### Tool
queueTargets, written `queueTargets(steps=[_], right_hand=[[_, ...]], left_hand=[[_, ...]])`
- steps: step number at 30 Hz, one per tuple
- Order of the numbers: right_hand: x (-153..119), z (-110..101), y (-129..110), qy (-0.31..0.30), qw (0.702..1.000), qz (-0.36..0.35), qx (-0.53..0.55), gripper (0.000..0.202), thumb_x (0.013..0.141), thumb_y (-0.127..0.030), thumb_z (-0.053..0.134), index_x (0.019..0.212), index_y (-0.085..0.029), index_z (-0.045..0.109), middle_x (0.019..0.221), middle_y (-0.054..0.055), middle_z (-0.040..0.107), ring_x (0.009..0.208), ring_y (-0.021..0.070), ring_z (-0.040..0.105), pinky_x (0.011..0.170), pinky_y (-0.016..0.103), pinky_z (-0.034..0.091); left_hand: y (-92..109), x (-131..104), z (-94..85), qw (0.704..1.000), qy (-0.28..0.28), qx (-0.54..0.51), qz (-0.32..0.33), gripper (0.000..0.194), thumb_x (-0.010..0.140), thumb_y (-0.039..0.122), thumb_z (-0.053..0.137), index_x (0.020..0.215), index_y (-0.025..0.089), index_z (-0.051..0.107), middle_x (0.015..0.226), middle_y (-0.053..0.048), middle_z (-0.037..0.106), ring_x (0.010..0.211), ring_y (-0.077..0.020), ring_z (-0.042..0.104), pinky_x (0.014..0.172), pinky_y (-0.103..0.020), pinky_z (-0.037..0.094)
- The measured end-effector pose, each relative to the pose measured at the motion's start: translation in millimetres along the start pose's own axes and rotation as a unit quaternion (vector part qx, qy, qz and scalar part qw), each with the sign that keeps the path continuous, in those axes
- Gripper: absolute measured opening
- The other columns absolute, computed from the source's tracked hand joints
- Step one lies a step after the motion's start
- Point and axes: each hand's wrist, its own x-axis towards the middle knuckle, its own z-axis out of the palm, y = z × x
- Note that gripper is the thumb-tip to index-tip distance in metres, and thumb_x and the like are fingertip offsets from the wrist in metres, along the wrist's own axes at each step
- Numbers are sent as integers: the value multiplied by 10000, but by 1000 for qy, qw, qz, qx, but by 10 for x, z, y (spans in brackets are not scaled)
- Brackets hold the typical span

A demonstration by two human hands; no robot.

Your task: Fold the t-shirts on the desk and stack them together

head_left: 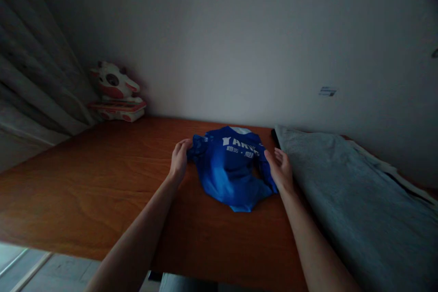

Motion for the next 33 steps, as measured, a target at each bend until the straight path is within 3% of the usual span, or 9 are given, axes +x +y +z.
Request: queueTargets(steps=[2, 5, 8, 12, 18, 21, 24, 27, 33], right_hand=[[-23, -51, -3, -17, 996, -58, -65, 626, 724, -764, 661, 970, -190, 702, 1081, 143, 722, 1045, 306, 661, 993, 461, 504], [-58, -132, -51, -118, 977, -127, -127, 521, 817, -726, 598, 850, -220, 714, 962, 105, 724, 954, 273, 668, 947, 433, 518], [-88, -161, -34, -250, 934, -184, -176, 422, 838, -585, 650, 1069, -240, 727, 1171, 103, 702, 1113, 279, 652, 1013, 434, 498], [-107, -154, 88, -281, 892, -231, -268, 449, 813, -301, 661, 1255, -220, 667, 1442, 133, 568, 1306, 302, 560, 1098, 471, 443], [-44, -230, 32, 8, 904, -218, -367, 320, 857, -190, 563, 1137, -200, 719, 1291, 179, 634, 1168, 365, 592, 979, 558, 449], [-51, -221, -60, -73, 926, -228, -292, 227, 907, -345, 578, 970, -196, 736, 950, 124, 716, 875, 271, 662, 814, 409, 512], [-139, -157, -124, -243, 914, -243, -216, 337, 942, -499, 562, 827, -224, 717, 795, 60, 716, 745, 214, 660, 743, 344, 514], [-244, -103, -158, -317, 887, -268, -200, 372, 871, -590, 650, 873, -230, 743, 932, 72, 721, 910, 243, 673, 865, 384, 521], [-307, -18, -169, -329, 905, -234, -133, 383, 841, -602, 644, 851, -230, 732, 989, 78, 702, 938, 245, 667, 883, 392, 512]], left_hand=[[-67, -46, 6, 989, -12, 121, 89, 410, 828, 548, 603, 1017, 191, 672, 1033, -87, 726, 1054, -280, 665, 939, -420, 533], [-63, -168, 1, 916, -155, 293, 227, 341, 892, 518, 576, 1007, 217, 690, 1069, -101, 728, 1058, -290, 655, 997, -459, 488], [-12, -296, -5, 819, -329, 367, 295, 454, 950, 549, 501, 1197, 209, 669, 1204, -125, 720, 1139, -304, 650, 1036, -465, 465], [-39, -367, -11, 747, -382, 447, 311, 658, 916, 658, 518, 1354, 176, 608, 1469, -172, 575, 1355, -368, 516, 1134, -532, 383], [-187, -173, -75, 792, -182, 539, 222, 417, 949, 351, 522, 1326, 198, 612, 1443, -175, 576, 1333, -361, 535, 1107, -545, 416], [-127, -120, -95, 828, -147, 489, 231, 318, 949, 266, 475, 1210, 194, 640, 1217, -143, 690, 1146, -301, 649, 995, -442, 509], [-6, -198, -69, 842, -247, 417, 238, 301, 993, 415, 448, 1111, 229, 653, 998, -69, 740, 907, -235, 706, 852, -359, 552], [72, -318, -31, 798, -353, 401, 279, 437, 950, 585, 507, 1128, 226, 680, 1101, -90, 737, 1027, -267, 687, 941, -401, 525], [-46, -294, -66, 750, -373, 460, 292, 552, 928, 501, 566, 1410, 231, 571, 1458, -129, 580, 1324, -338, 541, 1124, -521, 403]])
